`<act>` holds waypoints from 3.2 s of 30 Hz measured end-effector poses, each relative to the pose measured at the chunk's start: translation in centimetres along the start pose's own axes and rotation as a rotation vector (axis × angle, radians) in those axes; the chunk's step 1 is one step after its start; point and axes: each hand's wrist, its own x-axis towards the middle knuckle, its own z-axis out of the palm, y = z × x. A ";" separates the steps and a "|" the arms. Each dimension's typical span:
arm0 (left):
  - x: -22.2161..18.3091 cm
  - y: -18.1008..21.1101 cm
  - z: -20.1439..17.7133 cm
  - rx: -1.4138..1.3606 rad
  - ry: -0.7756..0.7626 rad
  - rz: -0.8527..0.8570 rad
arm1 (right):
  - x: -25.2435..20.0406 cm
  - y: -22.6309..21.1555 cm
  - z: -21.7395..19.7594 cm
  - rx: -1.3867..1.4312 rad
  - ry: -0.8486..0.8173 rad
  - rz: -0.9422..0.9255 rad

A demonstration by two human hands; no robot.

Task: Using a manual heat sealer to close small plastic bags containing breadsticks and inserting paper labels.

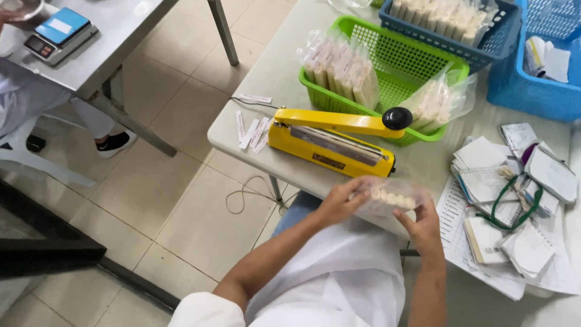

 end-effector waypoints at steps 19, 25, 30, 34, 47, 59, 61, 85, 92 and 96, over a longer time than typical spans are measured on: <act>3.6 3.0 -5.0 0.650 -0.264 0.592 | -0.4 -3.7 -2.2 -0.165 -0.159 -0.186; 4.5 -0.3 -3.6 0.658 -0.139 0.671 | 0.3 -3.1 -2.4 -0.248 -0.109 -0.258; 4.2 0.2 -4.1 0.548 -0.131 0.626 | 0.3 -1.1 -2.2 -0.189 -0.085 -0.205; 3.7 1.0 -4.2 0.232 -0.201 0.408 | -0.5 -1.0 -1.9 -0.194 -0.063 -0.198; 6.0 -1.0 -4.0 0.580 -0.141 0.713 | 1.7 0.2 -3.5 -0.352 -0.071 -0.331; 5.1 -2.1 -3.9 0.355 -0.107 0.482 | 0.4 -3.3 -0.3 -0.026 -0.100 -0.083; 4.9 -2.2 -4.1 0.347 -0.109 0.433 | 0.8 -3.1 -0.4 -0.026 -0.127 -0.087; 4.5 -1.5 -5.2 0.439 -0.134 0.551 | 2.4 -0.2 -1.1 -0.095 -0.171 -0.269; 4.2 -0.6 -4.9 0.349 -0.150 0.484 | 1.7 1.0 -1.1 -0.122 -0.112 -0.208; 4.1 0.2 -5.4 0.149 -0.227 0.366 | 1.1 0.6 -0.9 -0.073 -0.089 -0.156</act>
